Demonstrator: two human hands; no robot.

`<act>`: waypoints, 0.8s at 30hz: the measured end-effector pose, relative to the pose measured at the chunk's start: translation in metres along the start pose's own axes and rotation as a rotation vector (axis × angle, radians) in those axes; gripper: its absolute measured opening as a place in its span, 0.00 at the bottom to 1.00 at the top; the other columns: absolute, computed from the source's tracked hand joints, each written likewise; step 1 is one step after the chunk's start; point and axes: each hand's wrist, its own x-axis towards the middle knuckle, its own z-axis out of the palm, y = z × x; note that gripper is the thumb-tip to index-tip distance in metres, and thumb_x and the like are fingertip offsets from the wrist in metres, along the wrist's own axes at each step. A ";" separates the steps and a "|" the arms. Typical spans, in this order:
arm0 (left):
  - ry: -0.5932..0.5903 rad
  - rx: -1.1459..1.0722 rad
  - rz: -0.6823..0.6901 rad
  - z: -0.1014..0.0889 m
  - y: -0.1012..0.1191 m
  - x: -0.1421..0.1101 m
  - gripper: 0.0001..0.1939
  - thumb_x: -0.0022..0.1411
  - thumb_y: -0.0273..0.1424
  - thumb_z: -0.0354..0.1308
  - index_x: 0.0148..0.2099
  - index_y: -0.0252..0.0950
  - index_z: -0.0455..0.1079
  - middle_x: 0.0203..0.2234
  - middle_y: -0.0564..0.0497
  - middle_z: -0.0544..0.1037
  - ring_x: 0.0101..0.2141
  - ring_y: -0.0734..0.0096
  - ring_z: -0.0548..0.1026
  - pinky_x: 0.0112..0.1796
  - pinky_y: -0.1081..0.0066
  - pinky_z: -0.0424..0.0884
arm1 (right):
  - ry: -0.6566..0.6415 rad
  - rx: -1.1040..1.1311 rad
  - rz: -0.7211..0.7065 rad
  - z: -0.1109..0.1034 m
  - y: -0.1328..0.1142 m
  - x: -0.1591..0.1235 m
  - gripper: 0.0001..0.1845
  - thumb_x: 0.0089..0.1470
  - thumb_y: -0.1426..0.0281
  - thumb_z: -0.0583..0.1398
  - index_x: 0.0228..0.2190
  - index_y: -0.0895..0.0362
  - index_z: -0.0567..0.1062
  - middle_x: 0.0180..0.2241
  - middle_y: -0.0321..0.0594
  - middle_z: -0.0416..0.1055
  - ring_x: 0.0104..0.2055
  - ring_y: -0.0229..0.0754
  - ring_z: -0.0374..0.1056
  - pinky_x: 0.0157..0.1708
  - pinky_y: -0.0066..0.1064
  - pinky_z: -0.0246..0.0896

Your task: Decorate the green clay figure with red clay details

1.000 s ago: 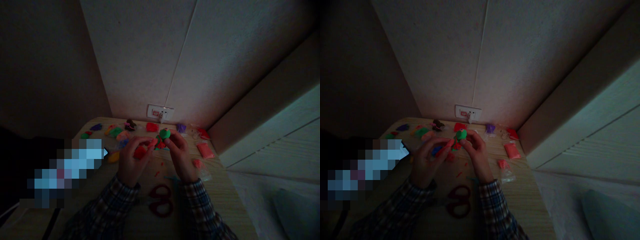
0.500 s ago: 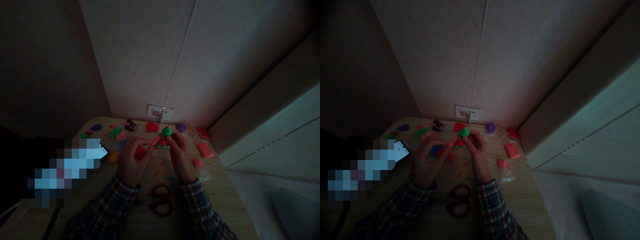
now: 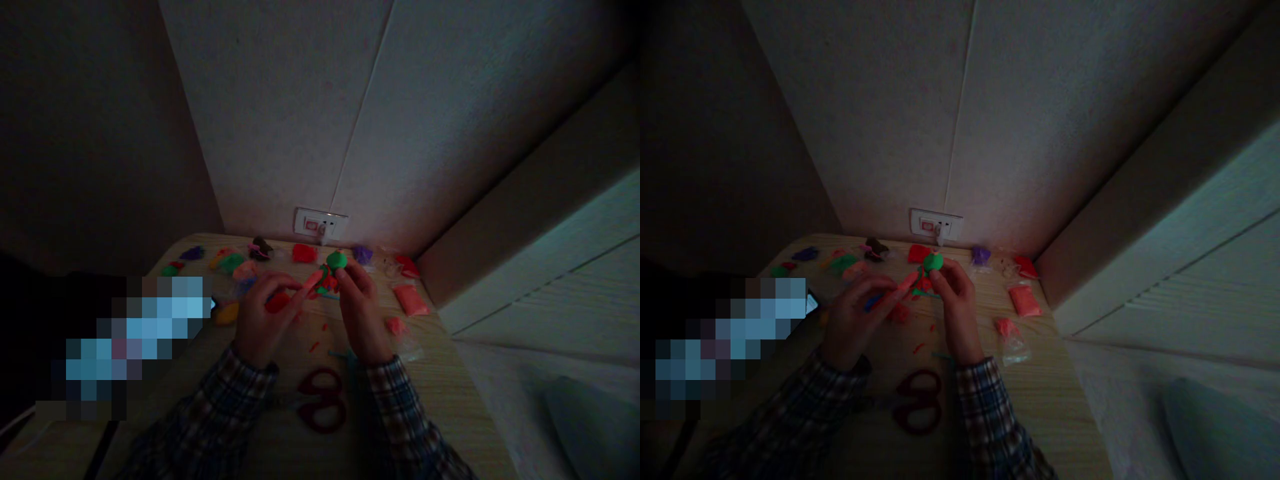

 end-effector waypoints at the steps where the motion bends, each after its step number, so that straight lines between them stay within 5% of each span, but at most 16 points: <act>1: 0.001 -0.003 -0.008 0.000 0.000 0.000 0.04 0.55 0.31 0.65 0.30 0.38 0.75 0.30 0.52 0.77 0.34 0.65 0.74 0.39 0.66 0.69 | 0.005 0.007 0.008 0.000 0.000 0.000 0.07 0.52 0.65 0.66 0.36 0.51 0.79 0.36 0.32 0.75 0.39 0.40 0.68 0.42 0.32 0.61; 5: -0.009 -0.048 -0.042 0.000 0.004 0.001 0.04 0.55 0.32 0.65 0.31 0.38 0.76 0.30 0.52 0.77 0.34 0.65 0.74 0.39 0.66 0.69 | 0.012 0.060 0.052 0.000 0.001 0.001 0.06 0.52 0.65 0.66 0.35 0.50 0.80 0.36 0.31 0.76 0.39 0.39 0.68 0.43 0.31 0.61; 10: -0.114 -0.315 -0.319 0.000 0.010 0.002 0.10 0.55 0.39 0.65 0.34 0.38 0.76 0.33 0.51 0.79 0.37 0.63 0.76 0.37 0.68 0.72 | -0.039 0.159 0.101 0.001 -0.001 0.003 0.05 0.52 0.63 0.65 0.32 0.49 0.80 0.34 0.31 0.75 0.36 0.38 0.67 0.42 0.30 0.63; 17: -0.278 -0.525 -0.506 0.002 0.005 0.005 0.22 0.51 0.47 0.67 0.41 0.35 0.74 0.35 0.47 0.81 0.39 0.57 0.79 0.35 0.64 0.75 | -0.143 0.215 0.182 -0.001 -0.004 0.003 0.06 0.48 0.62 0.67 0.29 0.50 0.79 0.31 0.32 0.74 0.34 0.40 0.67 0.43 0.32 0.66; 24: -0.364 -0.675 -0.581 0.004 0.008 0.006 0.25 0.43 0.46 0.73 0.40 0.36 0.74 0.30 0.49 0.81 0.29 0.66 0.76 0.27 0.71 0.71 | -0.235 0.193 0.237 0.000 -0.010 -0.001 0.12 0.46 0.57 0.68 0.33 0.49 0.81 0.36 0.38 0.79 0.47 0.50 0.71 0.50 0.42 0.66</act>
